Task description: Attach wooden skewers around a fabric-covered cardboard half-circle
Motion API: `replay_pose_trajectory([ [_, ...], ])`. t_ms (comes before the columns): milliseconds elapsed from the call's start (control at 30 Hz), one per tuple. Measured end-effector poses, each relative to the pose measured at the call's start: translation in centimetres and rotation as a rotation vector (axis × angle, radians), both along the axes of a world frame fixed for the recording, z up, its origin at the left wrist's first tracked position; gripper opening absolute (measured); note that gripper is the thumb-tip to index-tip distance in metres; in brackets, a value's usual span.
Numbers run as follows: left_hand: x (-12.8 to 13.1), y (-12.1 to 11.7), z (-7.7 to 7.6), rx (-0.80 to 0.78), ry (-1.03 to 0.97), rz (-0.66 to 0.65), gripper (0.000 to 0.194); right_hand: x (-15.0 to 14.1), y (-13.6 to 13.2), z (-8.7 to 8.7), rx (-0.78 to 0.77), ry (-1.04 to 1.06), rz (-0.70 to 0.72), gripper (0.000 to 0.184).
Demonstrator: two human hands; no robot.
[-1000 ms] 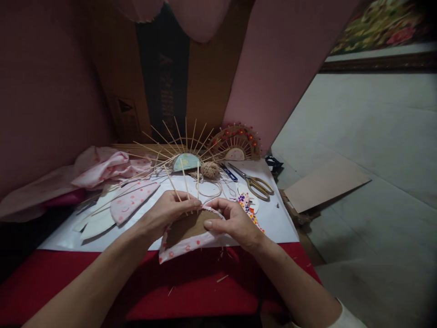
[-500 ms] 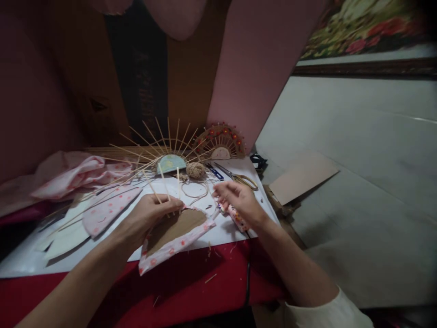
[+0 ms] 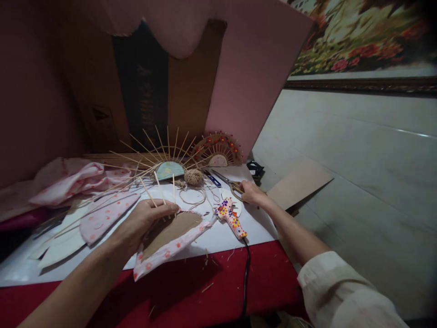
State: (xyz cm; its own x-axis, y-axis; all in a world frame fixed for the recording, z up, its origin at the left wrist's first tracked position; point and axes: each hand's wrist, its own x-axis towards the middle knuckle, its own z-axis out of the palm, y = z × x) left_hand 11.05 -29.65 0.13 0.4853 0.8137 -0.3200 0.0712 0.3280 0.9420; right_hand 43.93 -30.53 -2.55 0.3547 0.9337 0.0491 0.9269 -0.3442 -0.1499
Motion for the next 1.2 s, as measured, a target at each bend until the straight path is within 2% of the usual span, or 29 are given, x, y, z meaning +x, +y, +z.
replay_pose_trajectory([
  [100,-0.1,0.0,0.0,0.006,0.001,0.001,0.022,-0.8,-0.6,0.8,0.045,-0.006,0.003,0.017],
  [200,-0.3,0.0,0.0,0.017,0.004,-0.003,0.021,-2.7,-2.7,1.2,0.07,0.025,0.073,0.019],
  [267,-0.3,-0.1,0.0,0.037,0.007,0.004,0.021,-4.4,-4.6,1.0,0.034,0.098,0.173,0.037],
  [333,-0.3,-0.2,0.0,0.06,0.009,0.015,0.021,-5.9,-6.2,0.3,-0.027,0.136,0.191,0.061],
  [367,-0.3,-0.2,0.0,0.068,0.007,0.021,0.021,-6.4,-6.7,-0.2,-0.051,0.146,0.192,0.064],
  [467,-0.1,-0.4,0.1,0.082,-0.015,0.025,0.02,-7.0,-7.4,-1.4,-0.015,0.182,0.18,0.048],
  [567,0.0,-0.5,0.1,0.069,-0.057,0.025,0.02,-6.6,-7.7,-1.5,0.115,0.308,0.116,0.041],
  [700,-0.1,-0.5,0.2,0.044,-0.075,0.035,0.021,-6.9,-9.9,0.2,0.349,0.693,0.036,0.034],
  [767,-0.1,-0.6,0.1,0.044,-0.081,0.023,0.021,-8.0,-11.8,1.2,0.385,0.933,0.04,0.029],
  [867,-0.1,-0.7,-0.1,0.038,-0.098,-0.003,0.023,-10.4,-14.0,2.3,0.302,1.256,0.1,0.031],
  [933,-0.1,-0.8,-0.2,0.049,-0.085,-0.003,0.024,-11.9,-14.8,2.6,0.205,1.399,0.099,0.035],
  [1100,0.0,-0.9,0.0,0.086,-0.057,-0.009,0.021,-14.3,-14.2,2.5,-0.106,1.507,0.143,0.04],
  [1200,0.0,-1.0,0.2,0.099,-0.054,-0.017,0.02,-15.1,-13.2,2.5,-0.159,1.596,0.159,0.04],
])
